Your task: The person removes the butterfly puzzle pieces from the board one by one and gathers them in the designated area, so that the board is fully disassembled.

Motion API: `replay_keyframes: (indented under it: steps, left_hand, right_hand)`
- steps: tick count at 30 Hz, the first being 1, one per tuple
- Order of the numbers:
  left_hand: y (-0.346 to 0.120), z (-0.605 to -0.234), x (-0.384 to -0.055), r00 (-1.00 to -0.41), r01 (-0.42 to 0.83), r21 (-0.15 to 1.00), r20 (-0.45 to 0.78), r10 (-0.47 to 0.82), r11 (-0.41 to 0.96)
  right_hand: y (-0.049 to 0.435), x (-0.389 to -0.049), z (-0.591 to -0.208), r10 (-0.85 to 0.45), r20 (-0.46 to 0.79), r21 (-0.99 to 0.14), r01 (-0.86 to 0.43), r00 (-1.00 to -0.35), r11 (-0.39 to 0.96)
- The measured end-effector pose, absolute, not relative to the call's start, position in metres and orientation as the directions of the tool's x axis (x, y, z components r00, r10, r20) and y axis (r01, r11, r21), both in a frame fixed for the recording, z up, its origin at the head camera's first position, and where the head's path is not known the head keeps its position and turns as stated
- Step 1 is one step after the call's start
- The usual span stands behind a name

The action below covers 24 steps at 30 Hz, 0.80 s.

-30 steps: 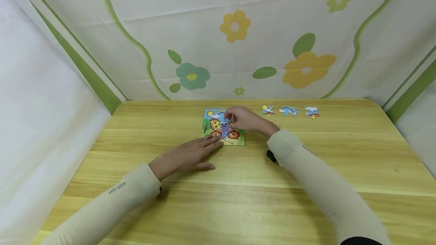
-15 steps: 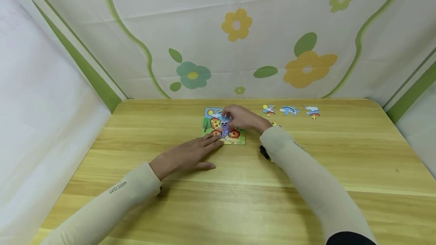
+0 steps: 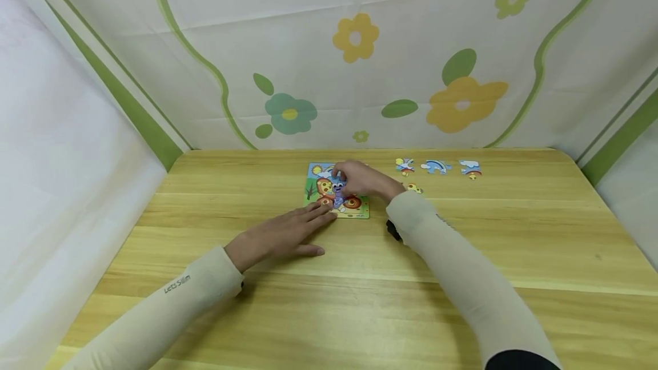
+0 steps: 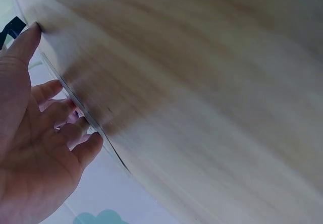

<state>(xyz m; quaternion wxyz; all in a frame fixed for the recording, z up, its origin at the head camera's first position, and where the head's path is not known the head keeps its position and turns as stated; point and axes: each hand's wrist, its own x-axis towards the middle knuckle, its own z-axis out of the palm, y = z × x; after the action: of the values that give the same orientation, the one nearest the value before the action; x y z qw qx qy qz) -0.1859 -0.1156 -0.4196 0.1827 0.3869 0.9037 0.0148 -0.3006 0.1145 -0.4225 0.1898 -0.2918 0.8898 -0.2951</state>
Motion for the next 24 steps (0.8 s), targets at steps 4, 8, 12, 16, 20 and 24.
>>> replay_keyframes:
  steps: [4, 8, 12, 16, 20, 24]
  left_hand:
    - [-0.1153, -0.4196, -0.186, -0.635, 0.692, 0.169, -0.319, 0.703, 0.702]
    - [-0.1152, -0.4192, -0.1859, -0.636, 0.688, 0.177, -0.318, 0.703, 0.703]
    - [-0.1153, -0.419, -0.1857, -0.637, 0.685, 0.183, -0.319, 0.702, 0.705]
    - [-0.1155, -0.4199, -0.1857, -0.637, 0.685, 0.183, -0.32, 0.701, 0.705]
    - [-0.1159, -0.4206, -0.1854, -0.639, 0.684, 0.185, -0.316, 0.702, 0.706]
    - [-0.116, -0.4211, -0.1857, -0.638, 0.684, 0.19, -0.314, 0.703, 0.705]
  right_hand:
    - [0.1134, -0.3001, -0.4219, -0.626, -0.185, -0.639, -0.391, -0.757, 0.662]
    - [0.1127, -0.2997, -0.4214, -0.622, -0.202, -0.646, -0.374, -0.756, 0.665]
    - [0.1123, -0.2988, -0.4212, -0.619, -0.211, -0.651, -0.364, -0.757, 0.666]
    - [0.112, -0.2987, -0.4215, -0.617, -0.213, -0.651, -0.361, -0.757, 0.667]
    - [0.1118, -0.3001, -0.4221, -0.615, -0.213, -0.65, -0.359, -0.76, 0.669]
    - [0.1123, -0.3012, -0.4223, -0.614, -0.212, -0.644, -0.364, -0.76, 0.673]
